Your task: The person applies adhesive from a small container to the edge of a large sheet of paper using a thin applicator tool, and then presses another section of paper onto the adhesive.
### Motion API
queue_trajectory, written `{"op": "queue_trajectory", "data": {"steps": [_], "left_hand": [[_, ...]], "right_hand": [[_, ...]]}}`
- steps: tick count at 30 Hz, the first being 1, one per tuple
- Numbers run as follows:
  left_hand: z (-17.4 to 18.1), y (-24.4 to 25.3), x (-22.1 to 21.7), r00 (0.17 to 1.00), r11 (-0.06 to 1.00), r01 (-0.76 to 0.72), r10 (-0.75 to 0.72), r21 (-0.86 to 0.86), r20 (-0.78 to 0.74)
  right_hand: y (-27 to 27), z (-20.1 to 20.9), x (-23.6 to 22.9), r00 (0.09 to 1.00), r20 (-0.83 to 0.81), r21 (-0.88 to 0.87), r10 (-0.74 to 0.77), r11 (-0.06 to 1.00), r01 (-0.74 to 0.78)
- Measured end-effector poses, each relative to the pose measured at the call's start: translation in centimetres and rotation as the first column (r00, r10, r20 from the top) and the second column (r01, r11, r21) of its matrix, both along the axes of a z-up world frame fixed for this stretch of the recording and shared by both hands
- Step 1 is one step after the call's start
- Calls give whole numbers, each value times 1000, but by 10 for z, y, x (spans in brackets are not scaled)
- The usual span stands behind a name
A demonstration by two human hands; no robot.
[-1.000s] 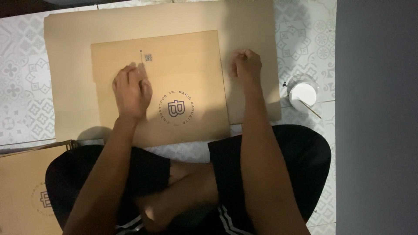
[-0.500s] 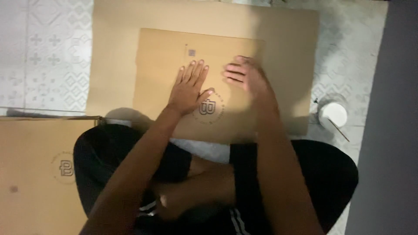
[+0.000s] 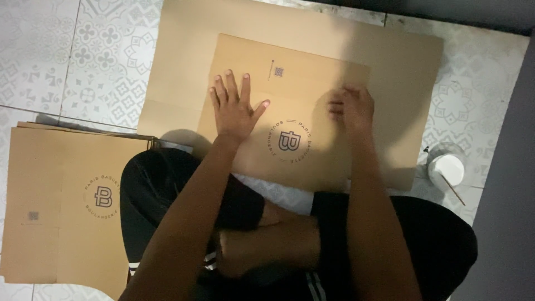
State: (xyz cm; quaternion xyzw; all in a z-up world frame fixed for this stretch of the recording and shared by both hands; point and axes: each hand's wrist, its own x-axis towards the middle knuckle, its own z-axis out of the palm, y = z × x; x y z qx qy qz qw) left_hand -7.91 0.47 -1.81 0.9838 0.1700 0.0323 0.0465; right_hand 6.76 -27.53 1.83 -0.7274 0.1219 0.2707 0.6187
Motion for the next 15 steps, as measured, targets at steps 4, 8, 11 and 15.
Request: {"op": "queue_trajectory", "data": {"steps": [4, 8, 11, 15], "left_hand": [[2, 1, 3, 999, 999, -10, 9, -39, -39], [17, -2, 5, 984, 995, -45, 30, -85, -176], [18, -4, 5, 982, 995, -45, 28, -91, -185], [21, -6, 3, 991, 996, -33, 21, -88, -132]], "right_hand": [[38, 18, -37, 671, 428, -730, 606, 670, -139], [66, 22, -74, 287, 482, -847, 828, 524, -90], [71, 14, -77, 309, 390, -895, 868, 436, -93], [70, 15, -59, 440, 480, -808, 758, 578, -113]]}}
